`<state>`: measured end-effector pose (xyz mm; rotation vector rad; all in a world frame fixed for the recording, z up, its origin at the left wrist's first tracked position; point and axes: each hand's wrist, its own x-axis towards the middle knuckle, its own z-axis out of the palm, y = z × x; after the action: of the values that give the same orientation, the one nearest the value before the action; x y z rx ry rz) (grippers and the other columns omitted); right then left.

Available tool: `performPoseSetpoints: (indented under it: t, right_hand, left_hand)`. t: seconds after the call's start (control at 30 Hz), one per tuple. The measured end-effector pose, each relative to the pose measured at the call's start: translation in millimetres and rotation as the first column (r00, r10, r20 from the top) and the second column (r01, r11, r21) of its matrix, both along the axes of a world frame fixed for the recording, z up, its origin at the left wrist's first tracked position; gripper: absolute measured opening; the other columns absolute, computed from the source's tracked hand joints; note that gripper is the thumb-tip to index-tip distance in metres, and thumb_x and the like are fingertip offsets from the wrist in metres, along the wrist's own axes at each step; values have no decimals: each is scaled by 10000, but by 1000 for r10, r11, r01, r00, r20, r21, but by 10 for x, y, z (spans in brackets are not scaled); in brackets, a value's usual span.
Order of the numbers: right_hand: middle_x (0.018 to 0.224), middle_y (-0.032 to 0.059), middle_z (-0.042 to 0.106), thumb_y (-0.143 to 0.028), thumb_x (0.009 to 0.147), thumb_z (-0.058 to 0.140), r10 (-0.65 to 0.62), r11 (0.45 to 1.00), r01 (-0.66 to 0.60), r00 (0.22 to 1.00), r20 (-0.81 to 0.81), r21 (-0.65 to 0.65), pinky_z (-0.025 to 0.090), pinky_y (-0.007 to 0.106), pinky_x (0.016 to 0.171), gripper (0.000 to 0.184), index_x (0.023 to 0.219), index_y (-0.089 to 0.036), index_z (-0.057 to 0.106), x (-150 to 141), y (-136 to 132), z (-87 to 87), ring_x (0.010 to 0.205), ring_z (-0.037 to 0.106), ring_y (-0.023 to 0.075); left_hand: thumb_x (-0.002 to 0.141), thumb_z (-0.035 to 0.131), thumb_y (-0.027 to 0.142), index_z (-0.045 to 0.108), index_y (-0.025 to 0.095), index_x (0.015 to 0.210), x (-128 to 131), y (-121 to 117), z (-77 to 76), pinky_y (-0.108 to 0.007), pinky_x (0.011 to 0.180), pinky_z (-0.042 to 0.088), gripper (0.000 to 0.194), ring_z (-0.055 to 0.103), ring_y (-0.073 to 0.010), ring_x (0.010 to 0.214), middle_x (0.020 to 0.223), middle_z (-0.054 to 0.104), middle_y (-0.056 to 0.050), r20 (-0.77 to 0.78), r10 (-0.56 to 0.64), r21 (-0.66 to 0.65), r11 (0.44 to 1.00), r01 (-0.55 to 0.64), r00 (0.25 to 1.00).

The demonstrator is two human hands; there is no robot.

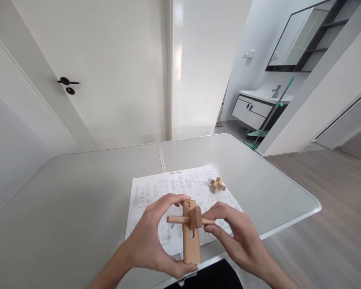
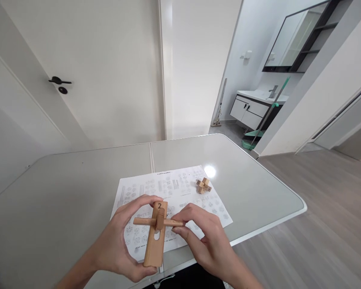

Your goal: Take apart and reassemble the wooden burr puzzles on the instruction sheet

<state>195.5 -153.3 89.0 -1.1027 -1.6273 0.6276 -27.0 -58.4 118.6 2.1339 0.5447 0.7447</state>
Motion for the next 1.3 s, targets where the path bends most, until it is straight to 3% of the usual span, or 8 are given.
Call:
performPoseSetpoints:
  t: [0.27, 0.5, 0.77, 0.93, 1.07, 1.2, 1.3]
  right_hand:
    - [918, 48, 741, -195, 1004, 614, -4, 1000, 4, 1000, 20, 4, 553, 326, 703, 110, 1056, -275, 668, -34, -54, -51, 800, 699, 214]
    - [872, 43, 762, -156, 989, 620, -53, 991, 47, 997, 48, 124, 567, 325, 640, 199, 1127, -296, 657, -124, -119, 49, 737, 716, 219]
    - [880, 53, 751, -191, 1007, 591, -51, 993, 36, 989, 139, 109, 559, 334, 625, 152, 1091, -285, 675, -164, -91, 185, 727, 703, 226]
    - [859, 31, 713, -240, 1015, 601, -64, 998, 62, 991, 116, 21, 529, 307, 659, 69, 1050, -268, 654, -152, -20, 131, 731, 661, 195]
    - [877, 40, 718, -355, 1016, 604, -65, 987, 68, 998, 24, -144, 533, 328, 717, 124, 990, -252, 668, -122, 127, 66, 782, 672, 210]
    - [776, 22, 705, -492, 992, 627, -65, 938, -13, 975, -212, -347, 520, 332, 713, 267, 968, -226, 626, -75, 284, -29, 724, 665, 197]
    - [751, 4, 677, -552, 951, 671, -95, 900, -105, 900, -426, -423, 499, 318, 703, 338, 968, -220, 610, -52, 345, -110, 693, 627, 173]
  left_hand:
    - [526, 899, 368, 534, 283, 1348, -16, 2, -11, -451, 1046, 515, 904, 646, -336, 1149, 1266, 665, -70, -23, 17, 34, 999, -16, 1000]
    - [518, 916, 447, 541, 288, 1342, -42, -27, 23, -432, 995, 548, 919, 677, -326, 1113, 1247, 685, -71, 37, -8, 102, 995, 4, 999]
    - [537, 872, 486, 526, 285, 1424, -151, 25, -171, -532, 1089, 487, 973, 635, -389, 1208, 1326, 654, -107, 109, 48, 70, 996, -55, 993]
    - [560, 887, 466, 505, 283, 1439, -145, 141, -207, -531, 1108, 467, 975, 609, -387, 1242, 1386, 624, -113, 58, -1, -23, 1000, 3, 998]
    - [633, 891, 437, 482, 307, 1470, -92, 232, -228, -523, 1110, 470, 940, 591, -365, 1281, 1436, 601, -106, -5, -3, -145, 989, 2, 1000]
    - [672, 904, 502, 429, 322, 1518, 17, 273, -306, -539, 1164, 419, 987, 513, -362, 1388, 1491, 561, -109, -43, 32, -279, 959, -42, 999]
    - [707, 899, 487, 331, 336, 1567, 123, 263, -325, -538, 1134, 449, 1042, 570, -334, 1326, 1453, 585, -111, -51, 62, -320, 944, -75, 997]
